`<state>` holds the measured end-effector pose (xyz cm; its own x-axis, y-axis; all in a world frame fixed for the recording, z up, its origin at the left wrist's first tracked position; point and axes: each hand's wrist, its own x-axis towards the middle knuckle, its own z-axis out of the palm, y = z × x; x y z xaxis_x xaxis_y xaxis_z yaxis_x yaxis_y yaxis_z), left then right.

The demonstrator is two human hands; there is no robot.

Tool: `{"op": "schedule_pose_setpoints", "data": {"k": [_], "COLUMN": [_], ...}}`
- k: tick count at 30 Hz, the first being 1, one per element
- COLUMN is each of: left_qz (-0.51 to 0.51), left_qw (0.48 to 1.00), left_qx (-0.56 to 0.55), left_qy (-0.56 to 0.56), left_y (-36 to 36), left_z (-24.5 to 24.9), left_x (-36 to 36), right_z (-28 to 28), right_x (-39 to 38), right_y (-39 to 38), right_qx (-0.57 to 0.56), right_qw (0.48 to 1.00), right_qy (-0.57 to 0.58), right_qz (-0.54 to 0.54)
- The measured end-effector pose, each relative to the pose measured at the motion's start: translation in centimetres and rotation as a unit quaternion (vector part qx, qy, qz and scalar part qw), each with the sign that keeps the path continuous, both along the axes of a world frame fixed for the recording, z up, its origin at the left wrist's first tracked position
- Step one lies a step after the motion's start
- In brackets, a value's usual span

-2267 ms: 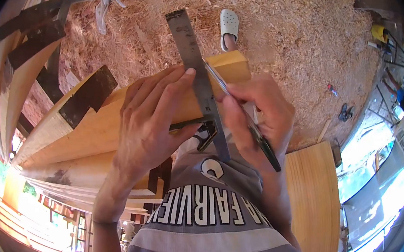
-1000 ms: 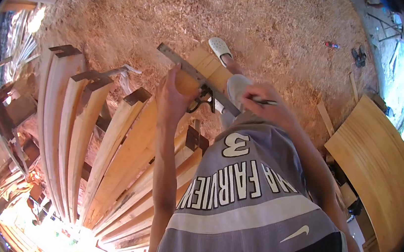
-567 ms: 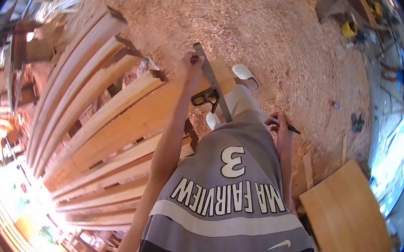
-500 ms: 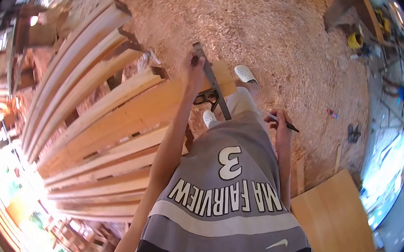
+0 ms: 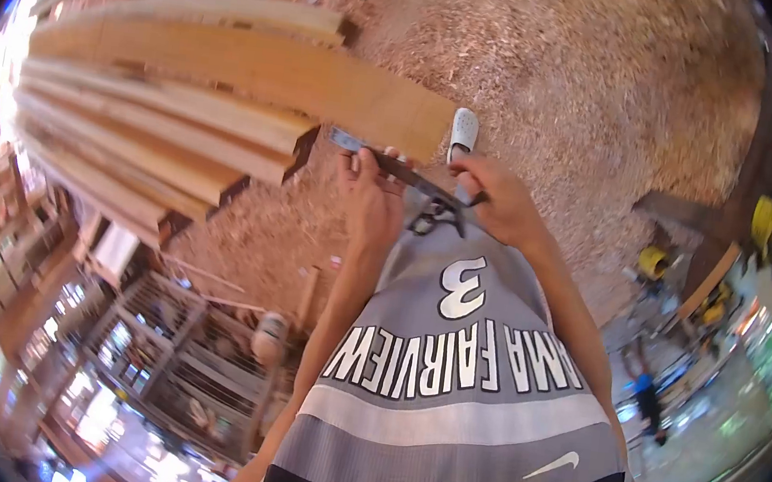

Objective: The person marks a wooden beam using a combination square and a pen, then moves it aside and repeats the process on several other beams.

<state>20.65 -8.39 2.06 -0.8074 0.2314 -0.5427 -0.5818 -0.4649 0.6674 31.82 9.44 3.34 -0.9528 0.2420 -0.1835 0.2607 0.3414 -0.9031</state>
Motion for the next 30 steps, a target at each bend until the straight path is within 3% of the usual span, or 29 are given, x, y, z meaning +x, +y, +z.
{"op": "schedule_pose_setpoints", "data": {"k": [2, 4, 8, 10, 11, 12, 14, 18, 20, 21, 23, 30], "left_qz": [0.123, 0.185, 0.250, 0.110, 0.064, 0.096, 0.118, 0.201, 0.158, 0.169, 0.199, 0.295], "left_qw": [0.989, 0.980, 0.958, 0.991, 0.990, 0.989, 0.964, 0.915, 0.840, 0.838, 0.778, 0.735], "left_qx": [0.019, 0.026, 0.081, -0.003, -0.100, -0.094, -0.234, -0.348, -0.514, -0.517, -0.591, -0.611], "left_qy": [-0.077, -0.075, -0.118, -0.079, -0.072, -0.063, 0.040, 0.017, 0.071, 0.054, 0.070, 0.002], "left_y": [0.4, 0.9, 2.7, 2.2, 2.5, 2.8, 3.5, 6.3, 8.2, 9.4, 10.0, 14.4], "left_z": [-1.2, -2.6, -3.9, -6.1, -6.1, -7.0, -8.9, -8.6, -9.3, -10.0, -11.2, -11.8], "left_x": [3.9, 6.2, 8.6, 10.1, 10.3, 9.9, 11.0, 9.0, 7.4, 6.8, 7.7, 7.0], "right_z": [1.5, 2.1, -1.5, -1.1, -1.1, -1.2, -1.3, -1.8, -4.5, -6.2, -6.8, -10.3], "right_x": [-1.3, -1.4, 0.5, 3.1, 1.9, 0.2, -2.7, -11.9, -17.6, -20.1, -21.6, -26.1], "right_y": [-0.4, -0.8, -0.2, 1.7, 3.1, 4.7, 8.3, 13.0, 14.8, 15.7, 14.4, 13.0], "right_qx": [0.071, 0.158, 0.281, 0.305, 0.318, 0.330, 0.358, 0.398, 0.388, 0.373, 0.373, 0.313], "right_qw": [0.989, 0.960, 0.943, 0.933, 0.927, 0.921, 0.897, 0.835, 0.802, 0.785, 0.763, 0.723], "right_qy": [-0.049, -0.089, -0.095, -0.087, -0.101, -0.115, -0.111, -0.084, -0.033, -0.015, -0.004, 0.059], "right_qz": [0.117, 0.215, 0.152, 0.168, 0.172, 0.174, 0.234, 0.371, 0.454, 0.495, 0.528, 0.612]}}
